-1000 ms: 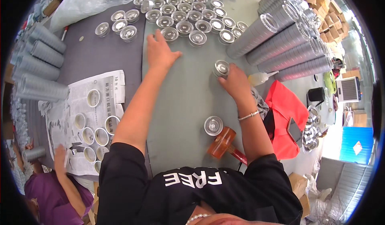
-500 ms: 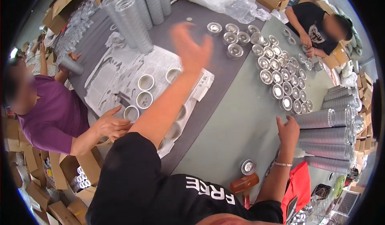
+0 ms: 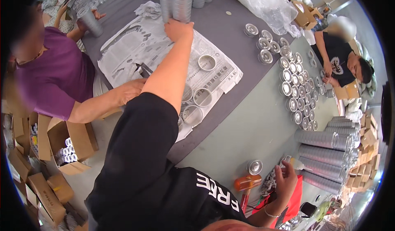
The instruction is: The person assembles small metal components at a workbench. They pick up a cylindrical metal piece and a flat circular piece, align them, and use a rubber mallet to tap the circular piece into the cylinder. The person repeats this process for multiple units, stacking the finished assemblies on the table.
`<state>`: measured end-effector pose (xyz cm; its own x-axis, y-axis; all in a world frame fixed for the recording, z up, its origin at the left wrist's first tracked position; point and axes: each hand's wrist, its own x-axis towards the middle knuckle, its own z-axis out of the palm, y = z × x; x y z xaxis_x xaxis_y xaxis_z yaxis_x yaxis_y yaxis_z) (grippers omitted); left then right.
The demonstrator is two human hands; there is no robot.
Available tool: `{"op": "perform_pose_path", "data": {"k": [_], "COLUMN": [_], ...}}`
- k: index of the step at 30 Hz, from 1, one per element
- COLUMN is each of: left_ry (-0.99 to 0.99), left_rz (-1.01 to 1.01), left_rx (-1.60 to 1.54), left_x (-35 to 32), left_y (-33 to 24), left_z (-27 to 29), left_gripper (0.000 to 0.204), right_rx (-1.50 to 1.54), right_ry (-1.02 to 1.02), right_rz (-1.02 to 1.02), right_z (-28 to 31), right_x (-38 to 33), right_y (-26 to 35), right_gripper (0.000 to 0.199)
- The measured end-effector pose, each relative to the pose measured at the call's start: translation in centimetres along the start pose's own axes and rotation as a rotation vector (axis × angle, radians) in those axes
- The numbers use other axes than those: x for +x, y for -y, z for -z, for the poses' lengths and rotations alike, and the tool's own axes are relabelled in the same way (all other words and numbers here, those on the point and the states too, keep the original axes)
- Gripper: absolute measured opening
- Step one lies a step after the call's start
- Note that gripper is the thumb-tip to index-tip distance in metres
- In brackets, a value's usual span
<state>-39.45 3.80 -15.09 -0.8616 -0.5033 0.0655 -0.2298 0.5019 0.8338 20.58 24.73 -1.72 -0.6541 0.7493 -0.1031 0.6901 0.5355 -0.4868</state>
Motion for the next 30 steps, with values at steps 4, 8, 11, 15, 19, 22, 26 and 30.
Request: {"op": "perform_pose_path", "data": {"k": [4,8,11,15,19,22,26,30], "left_ry": [0.018,0.091,0.130,0.198,0.432,0.680,1.036,1.176], "left_rz": [-0.077,-0.139,-0.198,-0.352,-0.471,-0.516,-0.570,-0.685], "left_rx": [0.030,0.004,-0.071,-0.181,-0.334,-0.295,-0.318,-0.261], "left_x": [-0.1,-2.3,-5.3,-12.0,-20.3,-26.9,-34.0,-36.6], "left_y": [0.2,0.1,-0.8,-2.2,-1.6,0.9,6.6,11.1], "left_z": [0.6,1.0,1.1,3.2,7.7,13.5,20.2,25.3], "left_gripper": [0.071,0.067,0.064,0.057,0.055,0.056,0.061,0.070], "right_rx": [0.069,0.074,0.105,0.212,0.399,0.449,0.481,0.586], "right_ry": [0.006,0.045,0.037,0.003,-0.164,-0.345,-0.484,-0.242], "right_rz": [-0.110,-0.122,-0.022,0.032,0.245,0.504,0.770,0.830], "right_z": [0.3,0.0,-0.2,0.3,0.1,0.7,0.8,-0.4], "right_x": [-2.1,-3.3,-3.6,-4.4,-4.7,-4.8,-5.0,-6.9], "right_y": [-0.6,0.6,1.4,3.8,4.9,8.8,12.8,13.4], "right_gripper": [0.037,0.036,0.034,0.035,0.047,0.066,0.085,0.081]}}
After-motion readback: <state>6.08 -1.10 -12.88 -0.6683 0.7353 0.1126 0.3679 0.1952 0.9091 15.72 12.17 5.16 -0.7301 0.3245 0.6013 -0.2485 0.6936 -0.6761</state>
